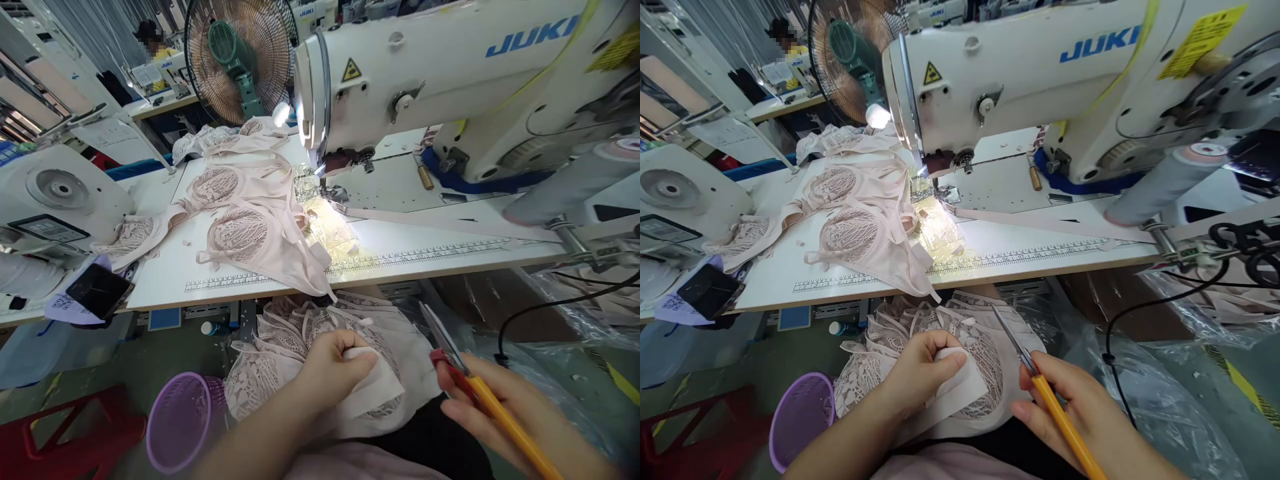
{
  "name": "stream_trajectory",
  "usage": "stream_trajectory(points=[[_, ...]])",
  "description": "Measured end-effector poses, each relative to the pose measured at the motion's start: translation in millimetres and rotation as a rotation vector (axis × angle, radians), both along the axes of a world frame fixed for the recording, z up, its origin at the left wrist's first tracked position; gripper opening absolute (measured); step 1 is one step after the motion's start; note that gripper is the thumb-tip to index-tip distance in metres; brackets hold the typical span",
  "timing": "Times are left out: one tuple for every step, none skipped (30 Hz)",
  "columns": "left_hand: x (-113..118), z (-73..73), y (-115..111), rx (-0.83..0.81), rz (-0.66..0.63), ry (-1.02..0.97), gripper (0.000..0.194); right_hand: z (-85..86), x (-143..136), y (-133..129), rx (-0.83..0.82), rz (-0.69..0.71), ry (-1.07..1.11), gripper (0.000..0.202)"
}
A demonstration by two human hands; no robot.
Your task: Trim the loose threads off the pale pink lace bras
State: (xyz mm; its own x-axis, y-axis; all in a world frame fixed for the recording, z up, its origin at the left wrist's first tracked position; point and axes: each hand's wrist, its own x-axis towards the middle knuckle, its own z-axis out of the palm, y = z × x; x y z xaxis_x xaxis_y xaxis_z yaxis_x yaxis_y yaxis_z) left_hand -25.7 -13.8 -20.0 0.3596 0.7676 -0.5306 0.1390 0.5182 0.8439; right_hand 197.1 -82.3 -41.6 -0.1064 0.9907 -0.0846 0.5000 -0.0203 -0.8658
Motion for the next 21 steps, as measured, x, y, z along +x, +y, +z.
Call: stream_trajectory(points=[[-1,0.9,0,0.014,0.004,-0.008,0.018,-0.9,-4,-2,0.023,0.002,0.029,0.039],[-3,1.3,1,0.025,0.004,-0.014,0.019,-1.6,-10,-4,0.04,0.007,0.044,0.035],[-4,1.2,1,0.034,0.005,-0.019,0.02,-1.8,-16,-5,0.052,0.009,0.042,0.032],[-5,0.7,1,0.039,0.006,-0.026,0.02,-1.5,-22,-4,0.061,0.009,0.026,0.03],[-5,0.1,1,0.045,0.006,-0.038,0.021,-0.6,-28,-3,0.065,0.012,0.008,0.029],[-6,-0.6,2,0.055,0.004,-0.053,0.021,0.6,-34,-1,0.068,0.015,-0.006,0.028],[-6,-1.3,2,0.068,0.004,-0.067,0.02,2.0,-39,2,0.074,0.02,-0.012,0.03],[-6,-1.9,2,0.08,0.006,-0.08,0.019,3.4,-44,5,0.087,0.017,-0.01,0.032],[-6,-2.5,2,0.088,0.01,-0.089,0.018,4.6,-47,8,0.101,0.014,-0.002,0.035],[-6,-3.2,2,0.089,0.014,-0.094,0.016,5.7,-50,11,0.113,0.016,0.003,0.038],[-6,-3.9,2,0.084,0.019,-0.097,0.015,6.5,-51,13,0.124,0.021,0.004,0.039],[-5,-4.6,1,0.077,0.023,-0.099,0.013,7.0,-52,14,0.133,0.031,-0.002,0.038],[-5,-5.3,1,0.073,0.024,-0.1,0.011,7.2,-53,15,0.138,0.048,-0.013,0.036],[-5,-5.8,1,0.071,0.024,-0.1,0.01,7.0,-53,15,0.14,0.065,-0.025,0.035],[-5,-6.0,1,0.074,0.023,-0.095,0.008,6.4,-53,14,0.133,0.074,-0.033,0.035],[-5,-5.7,1,0.077,0.018,-0.081,0.007,5.4,-52,14,0.115,0.066,-0.035,0.035],[-4,-5.0,1,0.079,0.01,-0.06,0.006,3.9,-51,13,0.082,0.054,-0.029,0.035],[-4,-3.8,1,0.081,0.001,-0.035,0.006,2.3,-51,13,0.043,0.043,-0.02,0.035],[-4,-2.3,2,0.085,-0.01,-0.009,0.005,0.5,-50,13,0.002,0.035,-0.01,0.034],[-4,-0.8,2,0.093,-0.02,0.015,0.005,-1.2,-50,13,-0.034,0.029,-0.004,0.033],[-4,0.5,2,0.105,-0.026,0.034,0.005,-2.7,-49,14,-0.058,0.026,-0.004,0.032]])
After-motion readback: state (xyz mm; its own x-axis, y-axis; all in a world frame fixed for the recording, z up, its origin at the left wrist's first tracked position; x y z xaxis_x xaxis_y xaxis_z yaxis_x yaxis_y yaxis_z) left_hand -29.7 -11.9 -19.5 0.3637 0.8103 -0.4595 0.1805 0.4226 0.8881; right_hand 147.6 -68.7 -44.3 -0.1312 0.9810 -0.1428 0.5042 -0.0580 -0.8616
